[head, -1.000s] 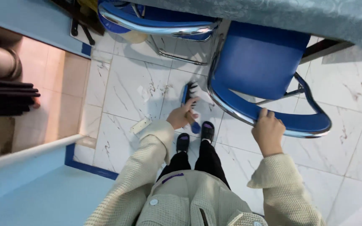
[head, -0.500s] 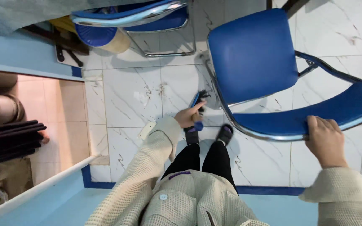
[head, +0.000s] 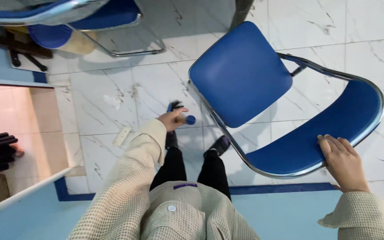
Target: The person is sweeping the tiled floor in a dining area using a broom, moving around chairs and a table.
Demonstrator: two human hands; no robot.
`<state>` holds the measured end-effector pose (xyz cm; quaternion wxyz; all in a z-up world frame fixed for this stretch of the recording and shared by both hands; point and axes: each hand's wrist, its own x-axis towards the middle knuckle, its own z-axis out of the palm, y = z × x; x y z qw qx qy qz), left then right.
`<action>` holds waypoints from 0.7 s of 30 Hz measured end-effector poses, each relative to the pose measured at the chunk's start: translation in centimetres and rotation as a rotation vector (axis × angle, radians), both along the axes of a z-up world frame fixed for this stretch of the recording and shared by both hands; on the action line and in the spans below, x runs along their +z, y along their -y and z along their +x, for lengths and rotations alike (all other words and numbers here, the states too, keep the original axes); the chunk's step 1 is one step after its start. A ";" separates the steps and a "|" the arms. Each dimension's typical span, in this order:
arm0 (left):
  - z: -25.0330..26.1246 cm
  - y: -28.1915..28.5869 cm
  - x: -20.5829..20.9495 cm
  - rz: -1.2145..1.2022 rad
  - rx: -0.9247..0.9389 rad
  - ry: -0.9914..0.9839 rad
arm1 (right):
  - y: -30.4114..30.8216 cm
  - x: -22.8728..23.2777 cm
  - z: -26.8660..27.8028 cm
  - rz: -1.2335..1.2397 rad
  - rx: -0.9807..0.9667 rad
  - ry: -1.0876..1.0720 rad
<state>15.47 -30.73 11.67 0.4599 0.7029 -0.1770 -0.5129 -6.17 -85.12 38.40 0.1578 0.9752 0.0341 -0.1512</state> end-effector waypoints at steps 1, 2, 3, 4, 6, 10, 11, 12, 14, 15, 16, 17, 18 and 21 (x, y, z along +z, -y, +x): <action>0.3 1.6 1.7 0.102 -0.028 0.156 | 2.1 0.0 -0.6 0.021 0.008 -0.004; 0.4 3.4 3.2 0.199 -0.061 0.310 | 4.2 0.1 -1.6 0.039 0.011 -0.010; 0.1 4.7 3.2 0.195 -0.067 0.303 | 6.0 -0.3 -2.7 0.036 0.006 -0.017; 0.1 5.8 3.3 0.235 -0.050 0.302 | 7.8 -0.6 -3.5 -0.022 0.015 -0.049; 0.5 8.1 4.4 0.277 -0.039 0.303 | 11.2 -1.1 -5.1 -0.077 0.021 -0.078; 1.3 11.9 6.7 0.326 -0.036 0.394 | 15.2 -1.1 -7.8 -0.183 -0.023 -0.088; 1.6 12.7 6.8 0.312 -0.023 0.413 | 15.5 -0.9 -8.1 -0.312 -0.043 -0.088; 1.9 13.5 6.7 0.310 -0.039 0.415 | 14.7 0.5 -7.6 -0.309 -0.059 -0.092; 2.2 14.9 6.5 0.180 0.035 0.430 | 12.8 3.3 -6.9 0.195 -0.622 0.168; 2.3 16.0 7.1 0.179 0.015 0.430 | 12.9 0.1 -10.3 0.196 -0.642 0.168; 3.1 16.9 7.8 0.238 0.018 0.458 | 12.7 -3.3 -13.2 0.447 -0.736 0.449; 3.9 17.8 8.4 0.297 0.021 0.487 | 12.2 -6.7 -16.0 0.692 -0.816 0.740; 3.7 18.5 8.6 0.299 0.003 0.485 | 9.9 -6.2 -15.2 0.690 -0.834 0.740; 3.2 19.2 8.4 0.391 0.029 0.452 | 5.4 -7.5 -14.0 1.025 -1.135 0.823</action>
